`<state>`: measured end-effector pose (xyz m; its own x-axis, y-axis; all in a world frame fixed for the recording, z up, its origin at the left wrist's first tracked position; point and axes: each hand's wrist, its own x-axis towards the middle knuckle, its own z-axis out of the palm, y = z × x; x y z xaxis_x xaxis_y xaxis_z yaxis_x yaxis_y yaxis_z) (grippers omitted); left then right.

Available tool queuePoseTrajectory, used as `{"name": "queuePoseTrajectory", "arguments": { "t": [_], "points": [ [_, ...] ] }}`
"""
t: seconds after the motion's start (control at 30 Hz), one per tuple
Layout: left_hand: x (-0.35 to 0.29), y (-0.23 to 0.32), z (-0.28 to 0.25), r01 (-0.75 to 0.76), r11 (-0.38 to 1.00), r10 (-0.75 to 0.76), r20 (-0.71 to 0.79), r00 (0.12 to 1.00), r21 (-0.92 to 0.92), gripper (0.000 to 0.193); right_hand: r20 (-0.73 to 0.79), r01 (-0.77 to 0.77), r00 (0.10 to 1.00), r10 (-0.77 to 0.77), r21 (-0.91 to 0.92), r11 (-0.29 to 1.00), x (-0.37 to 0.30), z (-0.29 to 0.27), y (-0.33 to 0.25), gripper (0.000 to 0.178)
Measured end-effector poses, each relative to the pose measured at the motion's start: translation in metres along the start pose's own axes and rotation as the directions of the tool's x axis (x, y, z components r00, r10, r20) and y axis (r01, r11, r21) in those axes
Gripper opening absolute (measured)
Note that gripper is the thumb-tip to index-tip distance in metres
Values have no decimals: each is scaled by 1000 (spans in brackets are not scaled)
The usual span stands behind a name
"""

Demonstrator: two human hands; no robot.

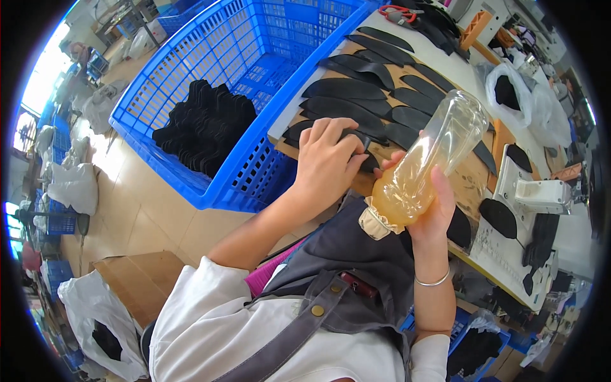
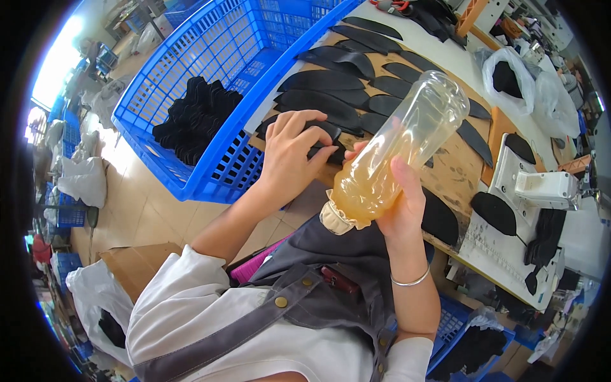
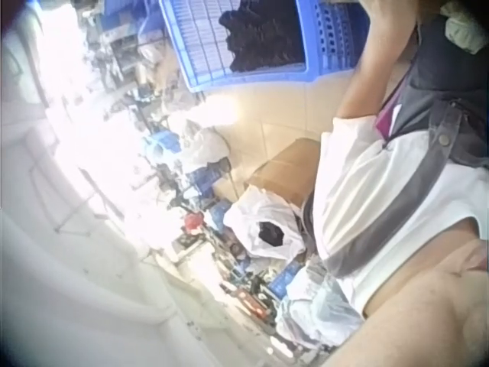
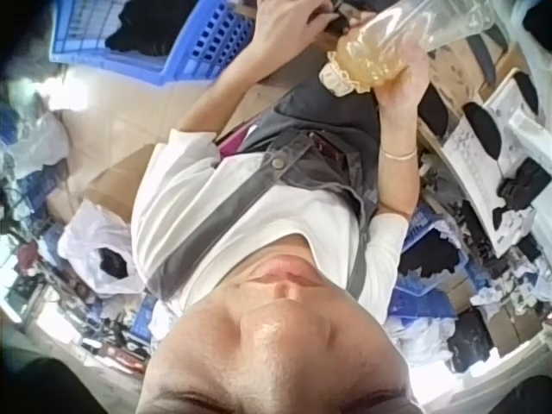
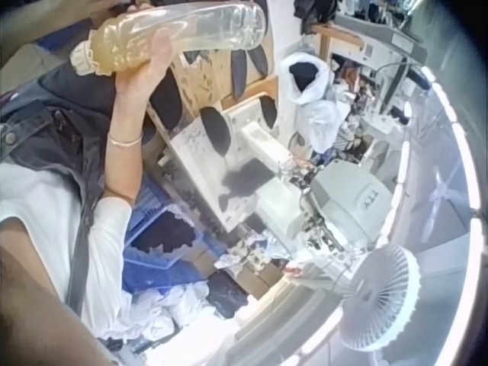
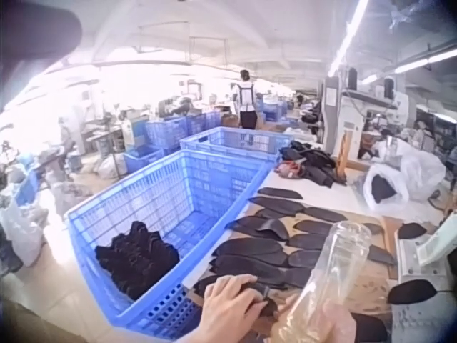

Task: Applying glue to multiple small black shoe components arranged on a wooden board using a plastic glue bottle with a brush applicator.

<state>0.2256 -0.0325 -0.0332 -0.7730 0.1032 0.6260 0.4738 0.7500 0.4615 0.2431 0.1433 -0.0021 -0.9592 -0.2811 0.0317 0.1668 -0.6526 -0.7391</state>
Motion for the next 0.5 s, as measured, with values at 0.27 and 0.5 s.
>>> {"name": "queuePoseTrajectory", "arguments": {
  "t": [0.27, 0.5],
  "points": [
    [4, -4, -3, -65, 994, 62, 43, 997, 86, 22, 9, -15, 1000, 15, 11, 1000, 0, -4, -3, 56],
    [7, -2, -6, -93, 981, 82, 70, 994, 171, 29, 8, 38, 999, -38, 15, 999, -9, -7, -21, 57]
  ]
}}
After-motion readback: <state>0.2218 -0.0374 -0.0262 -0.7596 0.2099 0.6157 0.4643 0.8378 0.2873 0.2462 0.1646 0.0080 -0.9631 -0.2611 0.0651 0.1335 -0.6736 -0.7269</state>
